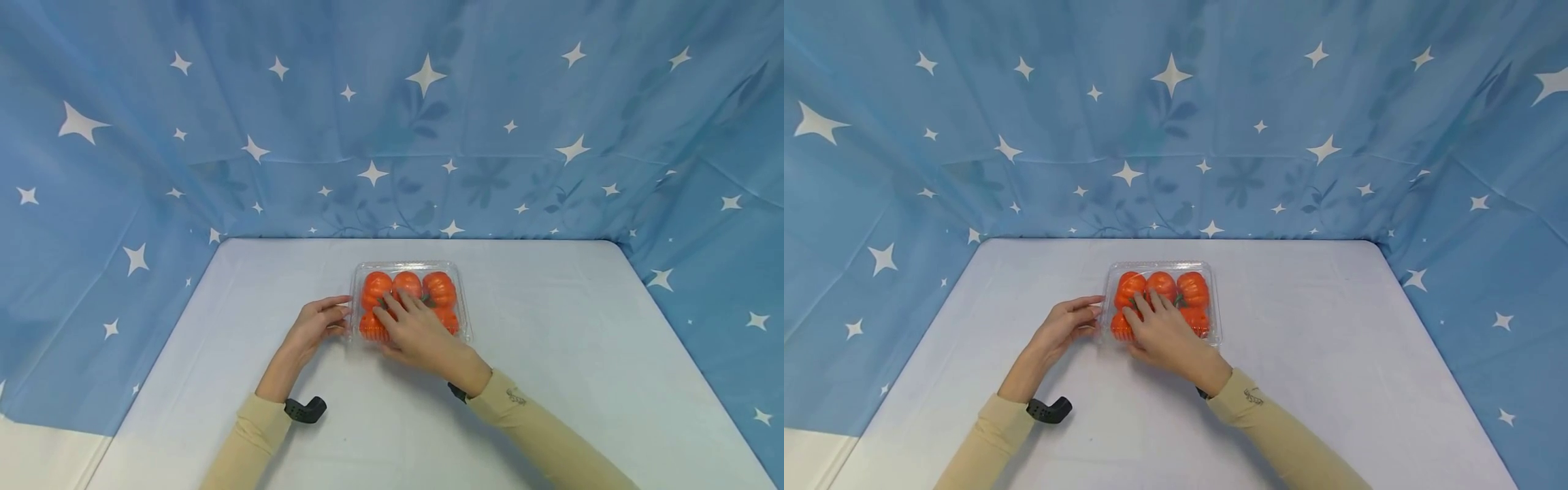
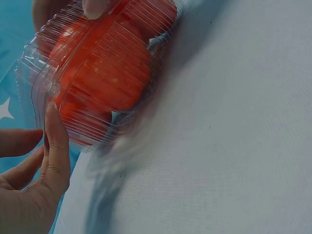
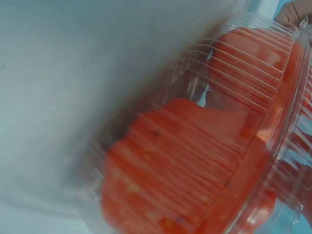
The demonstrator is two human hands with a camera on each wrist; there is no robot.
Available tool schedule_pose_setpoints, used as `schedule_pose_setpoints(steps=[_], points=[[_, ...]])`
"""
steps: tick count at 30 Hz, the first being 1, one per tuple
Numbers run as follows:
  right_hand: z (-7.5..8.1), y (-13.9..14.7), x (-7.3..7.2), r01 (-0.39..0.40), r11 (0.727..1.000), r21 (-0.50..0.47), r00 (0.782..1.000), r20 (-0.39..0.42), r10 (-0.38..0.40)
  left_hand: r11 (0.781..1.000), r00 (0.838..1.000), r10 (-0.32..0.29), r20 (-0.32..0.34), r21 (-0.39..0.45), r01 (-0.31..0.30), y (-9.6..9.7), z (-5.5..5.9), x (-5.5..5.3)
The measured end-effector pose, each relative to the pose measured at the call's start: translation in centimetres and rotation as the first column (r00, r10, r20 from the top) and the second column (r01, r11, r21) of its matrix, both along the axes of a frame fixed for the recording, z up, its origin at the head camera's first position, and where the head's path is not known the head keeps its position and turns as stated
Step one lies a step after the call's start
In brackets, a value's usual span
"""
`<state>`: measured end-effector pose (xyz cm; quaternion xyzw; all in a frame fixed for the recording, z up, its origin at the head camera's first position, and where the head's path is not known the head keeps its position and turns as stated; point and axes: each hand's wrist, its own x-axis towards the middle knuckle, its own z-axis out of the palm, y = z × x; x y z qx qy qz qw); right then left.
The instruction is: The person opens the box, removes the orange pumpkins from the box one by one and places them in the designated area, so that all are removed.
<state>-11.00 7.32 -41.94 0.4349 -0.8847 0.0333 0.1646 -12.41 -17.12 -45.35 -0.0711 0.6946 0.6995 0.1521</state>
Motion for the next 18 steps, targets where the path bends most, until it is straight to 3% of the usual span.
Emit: schedule_pose_setpoints(steps=[9,18], points=[[0.1,-0.9,0.1,-0.015,0.996,0.092,0.998,-0.065,0.021,0.999,1.0,0.019,0.005,0.031,-0.019,-0.1,0.0,0.2],[-0.1,-1.6,0.3,0.006,0.994,0.106,0.997,-0.083,0.003,0.999,0.999,0.045,0.02,0.01,-0.045,0.2,-0.5,0.1]])
